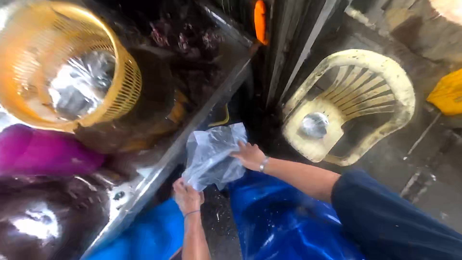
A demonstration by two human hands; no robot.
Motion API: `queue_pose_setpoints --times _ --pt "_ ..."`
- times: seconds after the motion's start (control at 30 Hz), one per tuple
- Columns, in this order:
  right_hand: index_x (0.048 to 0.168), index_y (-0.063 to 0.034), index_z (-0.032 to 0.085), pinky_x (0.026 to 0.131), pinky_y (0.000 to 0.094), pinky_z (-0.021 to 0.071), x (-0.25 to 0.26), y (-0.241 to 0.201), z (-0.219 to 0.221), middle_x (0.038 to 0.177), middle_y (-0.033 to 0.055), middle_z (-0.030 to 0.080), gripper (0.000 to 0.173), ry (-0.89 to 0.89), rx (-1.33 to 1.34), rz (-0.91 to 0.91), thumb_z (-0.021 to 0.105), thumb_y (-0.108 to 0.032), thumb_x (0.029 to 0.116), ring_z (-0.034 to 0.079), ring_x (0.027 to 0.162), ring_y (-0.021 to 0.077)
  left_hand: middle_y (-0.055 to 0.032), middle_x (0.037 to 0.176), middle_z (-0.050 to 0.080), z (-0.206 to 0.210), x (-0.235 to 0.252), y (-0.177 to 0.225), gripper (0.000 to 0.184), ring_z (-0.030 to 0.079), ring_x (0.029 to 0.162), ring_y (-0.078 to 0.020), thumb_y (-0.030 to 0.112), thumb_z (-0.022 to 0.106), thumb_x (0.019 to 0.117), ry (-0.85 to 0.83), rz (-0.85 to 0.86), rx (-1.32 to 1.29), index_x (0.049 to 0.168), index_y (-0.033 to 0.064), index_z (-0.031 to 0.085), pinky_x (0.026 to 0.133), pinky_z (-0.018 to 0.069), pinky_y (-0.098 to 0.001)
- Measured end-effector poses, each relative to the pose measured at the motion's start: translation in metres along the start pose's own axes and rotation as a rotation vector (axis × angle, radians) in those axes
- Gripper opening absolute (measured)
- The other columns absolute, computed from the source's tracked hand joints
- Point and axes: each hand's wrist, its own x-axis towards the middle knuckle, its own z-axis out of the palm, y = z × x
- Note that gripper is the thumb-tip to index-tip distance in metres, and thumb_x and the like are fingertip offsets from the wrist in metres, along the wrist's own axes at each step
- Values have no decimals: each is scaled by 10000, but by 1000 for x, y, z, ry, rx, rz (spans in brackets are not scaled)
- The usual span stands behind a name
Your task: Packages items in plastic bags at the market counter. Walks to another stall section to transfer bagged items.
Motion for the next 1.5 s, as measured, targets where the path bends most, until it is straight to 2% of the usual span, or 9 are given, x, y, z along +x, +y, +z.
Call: queue_pose_setpoints --times 0.13,0.2,0.37,0.47,0.63,0.8,0.9,1.27,1.5 --pt "1315 -179 681 959 739 472 -39 105 58 1359 210 629 350 17 199 154 664 -276 979 597 1237 457 -98 1016 675 73 -80 37 378 696 886 -204 244 232 1120 -139 -411 -1196 1337 69 487 776 607 -416" --pt "1301 -121 692 971 659 530 -45 116 36 1269 216 686 512 56 380 244 699 -490 947 671 1152 402 -67 1081 705 69 -104 63 419 701 968 -198 367 280 1112 -187 -159 -1396 1400 154 499 836 604 -448" --pt "1208 -69 727 887 566 570 -77 123 -6 1278 280 613 373 506 202 -36 737 -88 836 649 1091 428 -80 951 758 69 -109 68 115 703 945 -159 126 686 917 56 453 -193 879 71 780 899 568 -320" --pt "1435 -293 597 946 760 466 -112 215 72 1458 281 532 578 -188 82 117 714 -109 899 559 1251 537 -240 1469 520 137 -103 -6 382 572 1301 -400 263 653 971 -561 145 644 1325 123 681 1058 501 -583" --pt "1292 -138 712 998 543 553 -89 342 94 1253 174 703 383 -37 439 214 767 -265 935 679 1151 324 -199 1586 420 206 -105 -42 460 491 1406 -357 92 725 884 -697 88 518 1332 19 652 1143 450 -512" --pt "1626 -263 309 1078 790 308 -12 469 62 1626 322 270 985 352 -22 716 834 -417 807 284 1459 586 -117 1669 324 253 -111 -64 557 475 1442 -306 22 712 843 -623 49 413 1386 125 646 1136 465 -499" --pt "1553 -268 440 935 829 408 13 509 70 1481 371 453 721 197 -39 775 728 -161 901 409 1349 642 -161 1636 374 267 -113 -72 537 492 1426 -323 48 690 890 -584 -42 446 1419 58 602 1157 440 -488" --pt "1085 65 689 912 738 483 -62 500 -11 1061 344 683 170 286 73 325 631 -40 965 659 1040 543 -109 1698 252 284 -110 -35 584 544 1375 -308 125 667 918 -644 11 504 1486 83 536 1082 513 -465" --pt "841 -8 677 629 530 530 -124 269 -40 722 143 659 100 438 201 -209 615 -68 891 658 682 278 -127 1685 276 274 -120 -15 716 498 1417 -308 137 744 855 -704 195 401 1519 73 483 1128 477 -475"
